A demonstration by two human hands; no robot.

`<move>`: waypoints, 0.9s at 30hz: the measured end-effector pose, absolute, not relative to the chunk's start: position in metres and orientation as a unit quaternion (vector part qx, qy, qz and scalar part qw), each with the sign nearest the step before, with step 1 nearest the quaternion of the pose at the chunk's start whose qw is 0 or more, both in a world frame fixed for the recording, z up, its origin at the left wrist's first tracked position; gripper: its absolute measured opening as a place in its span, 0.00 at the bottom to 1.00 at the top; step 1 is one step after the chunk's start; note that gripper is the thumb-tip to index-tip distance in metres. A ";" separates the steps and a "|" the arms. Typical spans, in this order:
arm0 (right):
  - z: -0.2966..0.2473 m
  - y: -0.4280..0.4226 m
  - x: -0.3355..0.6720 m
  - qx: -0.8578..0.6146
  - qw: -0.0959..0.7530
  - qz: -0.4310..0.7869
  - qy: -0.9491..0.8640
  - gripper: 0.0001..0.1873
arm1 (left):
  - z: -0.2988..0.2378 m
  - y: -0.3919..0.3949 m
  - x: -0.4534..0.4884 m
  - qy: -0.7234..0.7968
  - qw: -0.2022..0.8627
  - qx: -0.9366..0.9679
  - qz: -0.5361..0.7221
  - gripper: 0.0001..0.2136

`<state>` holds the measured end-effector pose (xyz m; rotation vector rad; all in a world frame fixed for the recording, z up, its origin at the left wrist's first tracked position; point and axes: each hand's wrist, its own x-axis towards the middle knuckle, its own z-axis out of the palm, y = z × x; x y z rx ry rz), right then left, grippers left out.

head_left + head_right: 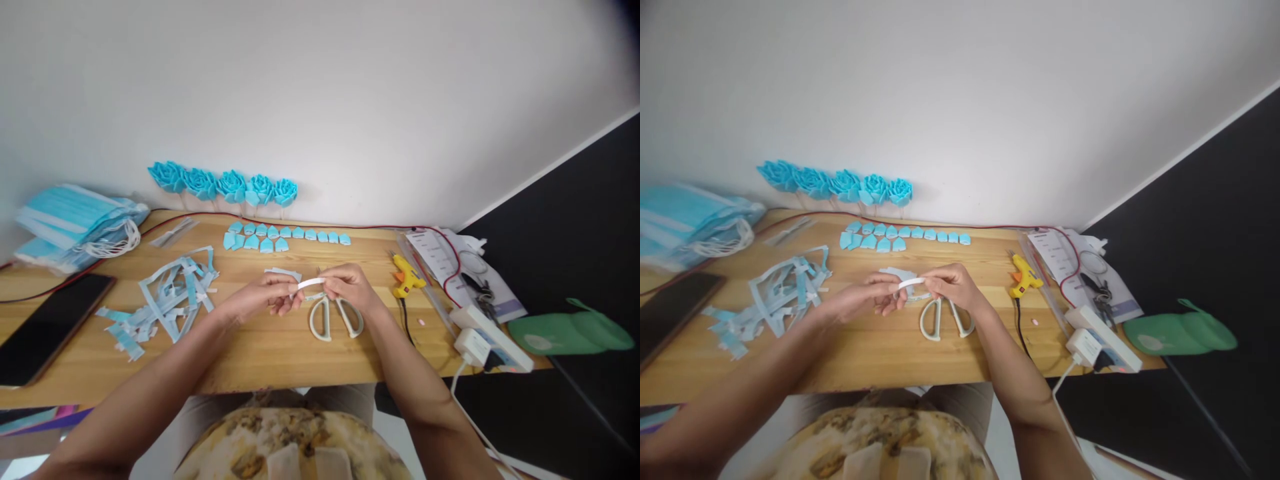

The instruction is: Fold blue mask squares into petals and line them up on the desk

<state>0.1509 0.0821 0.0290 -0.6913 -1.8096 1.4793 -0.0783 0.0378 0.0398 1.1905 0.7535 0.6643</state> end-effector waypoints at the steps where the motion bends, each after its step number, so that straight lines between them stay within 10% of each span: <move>1: 0.030 0.082 0.151 -0.275 0.331 0.557 -0.710 0.15 | 0.039 0.039 -0.079 0.346 0.710 0.538 0.296 0.15; 27: 0.035 0.083 0.150 -0.267 0.254 0.507 -0.779 0.17 | 0.036 0.040 -0.077 0.361 0.702 0.556 0.259 0.14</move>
